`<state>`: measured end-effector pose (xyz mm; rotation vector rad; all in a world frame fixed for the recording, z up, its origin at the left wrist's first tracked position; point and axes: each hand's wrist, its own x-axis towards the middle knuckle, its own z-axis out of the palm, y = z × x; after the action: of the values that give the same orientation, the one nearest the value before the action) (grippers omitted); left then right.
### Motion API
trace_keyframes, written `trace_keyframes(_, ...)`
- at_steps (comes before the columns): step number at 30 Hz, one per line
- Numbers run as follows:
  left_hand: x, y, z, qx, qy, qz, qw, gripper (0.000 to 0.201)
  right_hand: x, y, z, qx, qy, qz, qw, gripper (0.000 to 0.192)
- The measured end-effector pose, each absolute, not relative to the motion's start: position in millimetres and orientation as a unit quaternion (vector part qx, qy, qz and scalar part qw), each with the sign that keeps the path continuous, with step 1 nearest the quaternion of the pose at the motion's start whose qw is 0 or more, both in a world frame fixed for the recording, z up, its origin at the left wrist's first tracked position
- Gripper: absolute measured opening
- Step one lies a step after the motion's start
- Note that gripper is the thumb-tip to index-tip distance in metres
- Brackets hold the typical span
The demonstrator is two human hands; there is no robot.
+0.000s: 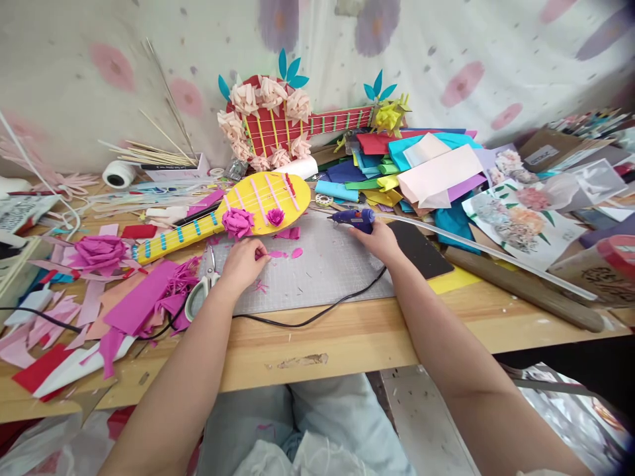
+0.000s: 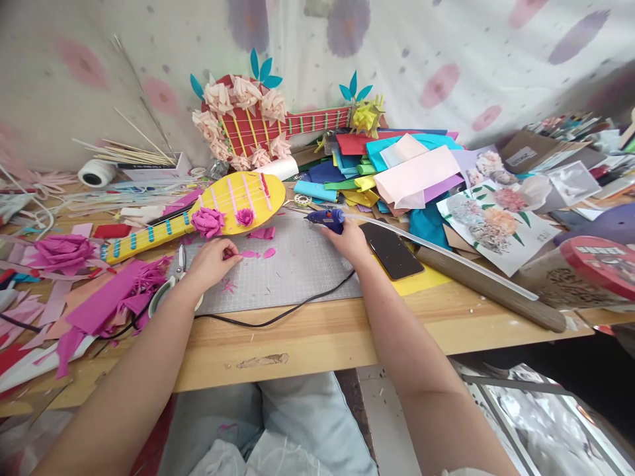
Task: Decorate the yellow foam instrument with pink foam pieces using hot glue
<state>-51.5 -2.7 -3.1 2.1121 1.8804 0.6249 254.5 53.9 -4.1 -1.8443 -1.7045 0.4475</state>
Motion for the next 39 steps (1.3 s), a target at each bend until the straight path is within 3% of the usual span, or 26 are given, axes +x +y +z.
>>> trace_keyframes(4, -50.5, -5.0, 0.9, 0.713, 0.627, 0.265, 0.170, 0.009, 254.2, 51.5, -0.5, -0.718, -0.615, 0.172, 0.276, 0.040)
trace_keyframes(8, -41.9, -7.3, -0.1, 0.670, 0.615, 0.341, 0.239, 0.011, 255.5, 50.0, 1.6, -0.704, -0.605, 0.191, 0.319, 0.042)
trace_keyframes(13, -29.8, -7.5, -7.5, 0.594, 0.569, 0.415, 0.388, 0.016, 250.4, 40.9, 10.1, -0.603, -0.586, 0.332, 0.427, 0.043)
trace_keyframes(16, -24.5, -9.1, -7.7, 0.536, 0.573, 0.426, 0.450, 0.021, 238.8, 28.8, 19.0, -0.528, -0.618, 0.416, 0.408, 0.041)
trace_keyframes(23, -19.2, -11.9, -3.2, 0.491, 0.602, 0.438, 0.452, 0.028, 210.2, 12.7, 20.7, -0.489, -0.679, 0.466, 0.288, 0.042)
trace_keyframes(39, -18.3, -9.8, -9.1, 0.487, 0.599, 0.458, 0.440, 0.036, 200.3, 15.3, 7.3, -0.478, -0.727, 0.413, 0.269, 0.038)
